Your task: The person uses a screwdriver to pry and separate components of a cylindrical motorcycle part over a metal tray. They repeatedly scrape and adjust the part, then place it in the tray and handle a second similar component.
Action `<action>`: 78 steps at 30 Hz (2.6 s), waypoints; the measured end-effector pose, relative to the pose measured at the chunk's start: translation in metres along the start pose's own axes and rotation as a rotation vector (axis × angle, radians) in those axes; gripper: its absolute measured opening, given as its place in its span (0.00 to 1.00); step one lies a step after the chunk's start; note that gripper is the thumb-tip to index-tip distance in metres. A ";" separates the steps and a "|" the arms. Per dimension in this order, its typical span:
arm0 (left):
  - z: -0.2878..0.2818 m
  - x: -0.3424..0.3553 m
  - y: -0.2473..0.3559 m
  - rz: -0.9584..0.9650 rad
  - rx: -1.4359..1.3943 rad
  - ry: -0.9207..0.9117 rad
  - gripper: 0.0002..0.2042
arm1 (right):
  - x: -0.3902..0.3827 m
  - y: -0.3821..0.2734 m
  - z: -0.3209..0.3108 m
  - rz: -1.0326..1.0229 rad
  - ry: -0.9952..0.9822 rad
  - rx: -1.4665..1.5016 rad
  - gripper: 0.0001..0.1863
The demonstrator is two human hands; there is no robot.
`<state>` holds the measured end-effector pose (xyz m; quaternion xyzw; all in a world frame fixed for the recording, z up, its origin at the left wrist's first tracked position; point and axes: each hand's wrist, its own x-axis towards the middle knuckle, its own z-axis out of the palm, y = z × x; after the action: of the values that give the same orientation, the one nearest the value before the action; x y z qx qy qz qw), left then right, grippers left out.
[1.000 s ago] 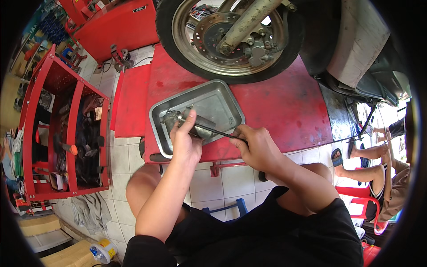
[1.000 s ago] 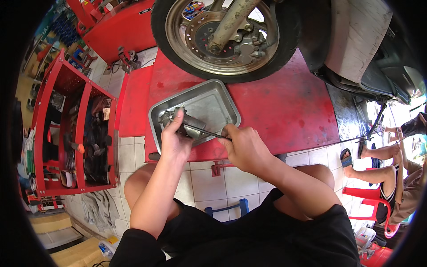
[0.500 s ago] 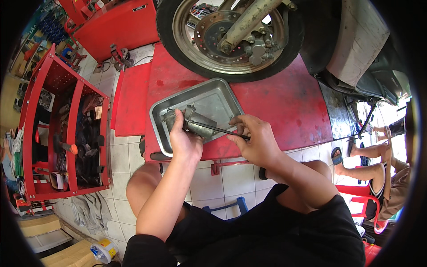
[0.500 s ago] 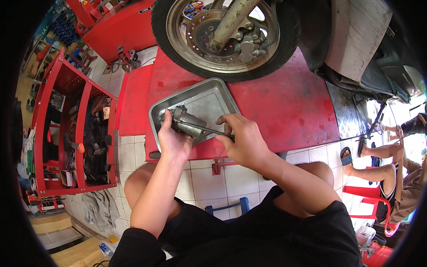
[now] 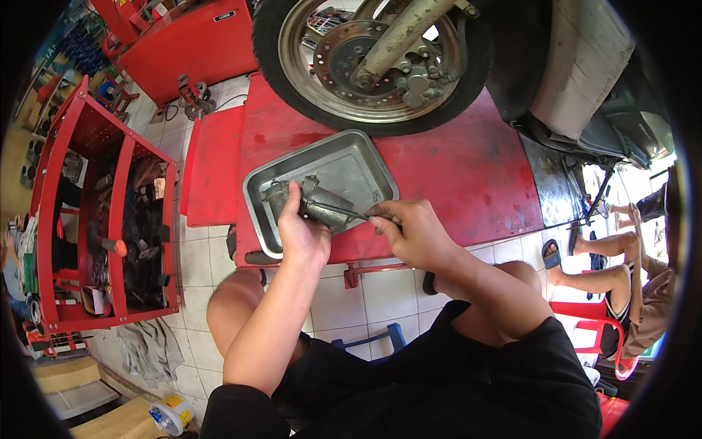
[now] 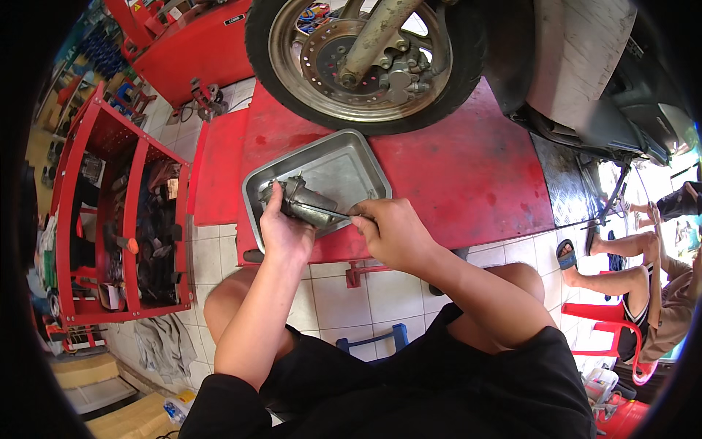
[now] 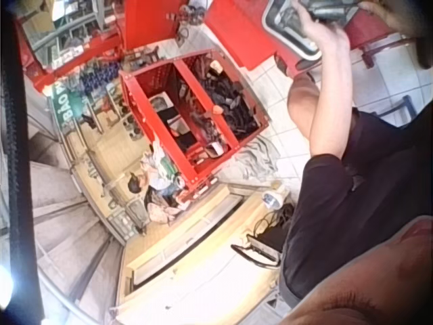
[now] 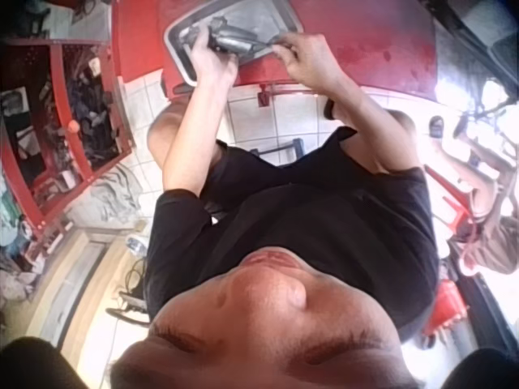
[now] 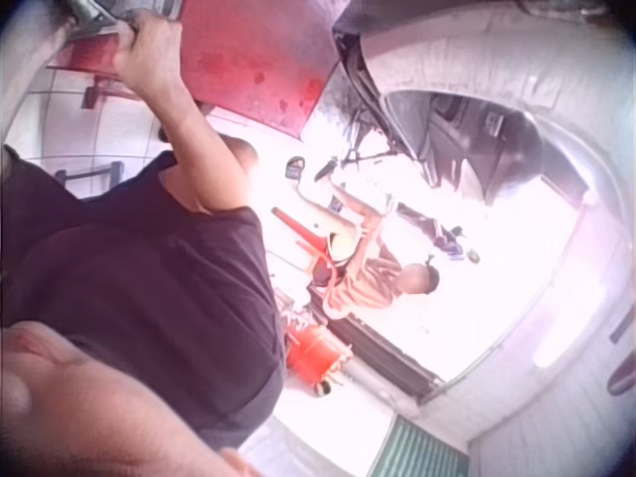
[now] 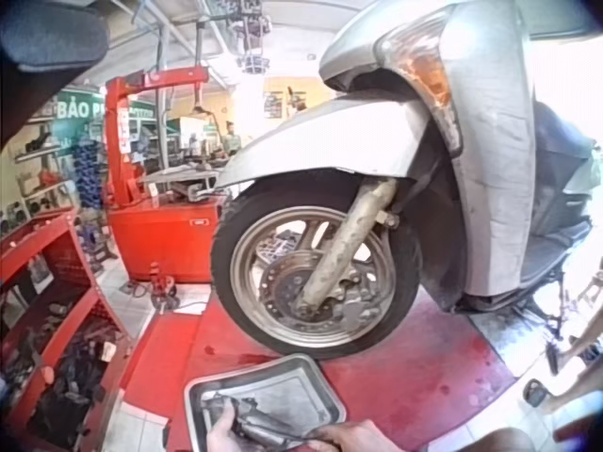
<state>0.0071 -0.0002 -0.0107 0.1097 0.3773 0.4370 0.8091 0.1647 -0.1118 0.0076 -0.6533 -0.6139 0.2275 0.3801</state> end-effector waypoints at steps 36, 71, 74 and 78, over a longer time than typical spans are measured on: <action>-0.007 0.016 -0.011 -0.036 -0.092 -0.044 0.16 | 0.004 -0.026 -0.025 0.322 -0.033 -0.170 0.13; 0.000 -0.002 0.002 -0.030 -0.133 -0.052 0.17 | -0.001 -0.015 -0.004 0.019 0.214 -0.129 0.08; -0.003 0.004 0.002 -0.077 -0.164 -0.032 0.17 | 0.001 -0.019 -0.002 0.069 0.220 -0.214 0.07; -0.004 0.006 0.000 -0.058 -0.155 -0.003 0.17 | -0.003 -0.014 0.002 0.047 0.130 -0.155 0.08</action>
<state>0.0058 0.0041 -0.0167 0.0365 0.3444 0.4411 0.8279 0.1543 -0.1150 0.0167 -0.7083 -0.5883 0.1453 0.3621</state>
